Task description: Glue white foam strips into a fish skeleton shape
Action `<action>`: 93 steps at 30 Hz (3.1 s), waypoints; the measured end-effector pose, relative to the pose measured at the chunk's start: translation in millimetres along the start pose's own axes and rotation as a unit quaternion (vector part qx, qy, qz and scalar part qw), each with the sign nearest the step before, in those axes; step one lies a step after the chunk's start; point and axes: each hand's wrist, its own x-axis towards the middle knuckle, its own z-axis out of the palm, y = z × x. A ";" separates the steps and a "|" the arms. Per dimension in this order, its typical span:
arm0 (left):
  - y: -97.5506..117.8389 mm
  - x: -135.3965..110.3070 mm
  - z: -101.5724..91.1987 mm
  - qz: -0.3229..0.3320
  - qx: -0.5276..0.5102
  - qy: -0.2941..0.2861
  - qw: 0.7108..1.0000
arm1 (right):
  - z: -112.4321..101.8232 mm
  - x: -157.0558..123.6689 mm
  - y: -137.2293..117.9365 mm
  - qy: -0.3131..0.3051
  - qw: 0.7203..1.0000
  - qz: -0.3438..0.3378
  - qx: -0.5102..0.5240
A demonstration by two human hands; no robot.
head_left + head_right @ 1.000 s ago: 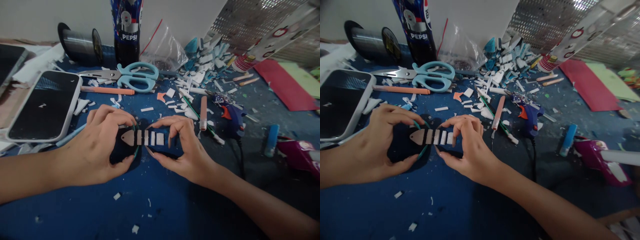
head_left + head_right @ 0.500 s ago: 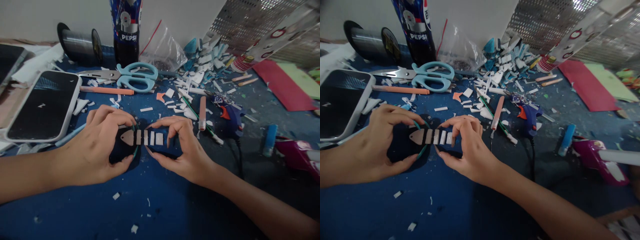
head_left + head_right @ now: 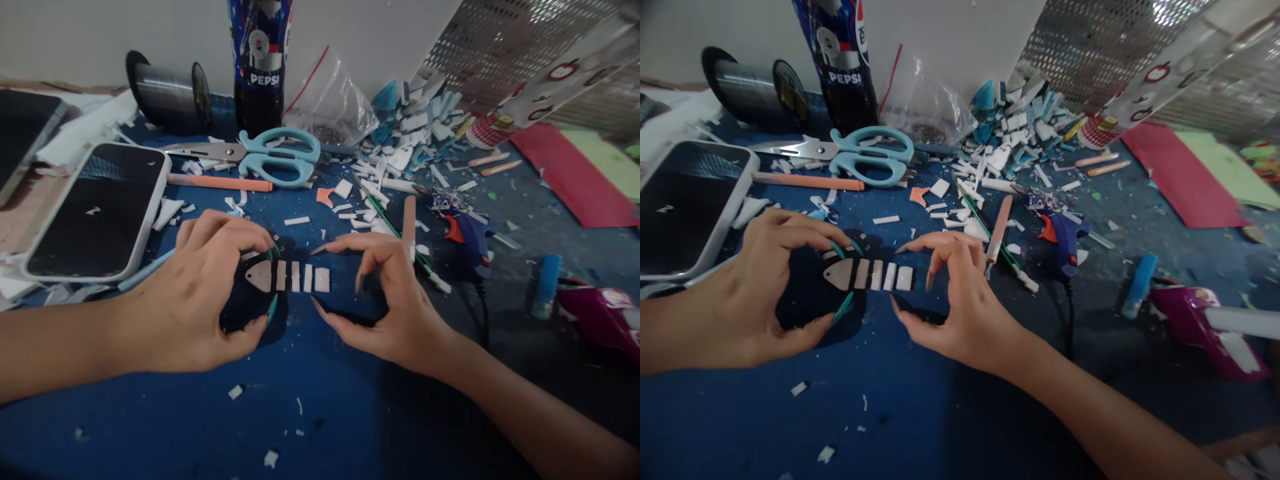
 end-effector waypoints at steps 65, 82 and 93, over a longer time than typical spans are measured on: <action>5.7 1.2 -4.7 -0.030 0.053 0.019 0.998 | -5.4 -1.4 6.2 -0.015 1.000 -0.007 -0.011; -1.6 -3.3 3.0 -0.013 0.061 0.039 0.997 | -4.2 -6.5 8.2 -0.008 1.000 0.004 0.008; 2.5 -5.2 2.9 0.039 0.078 0.094 0.992 | -6.4 -8.7 1.9 0.007 1.000 0.022 0.015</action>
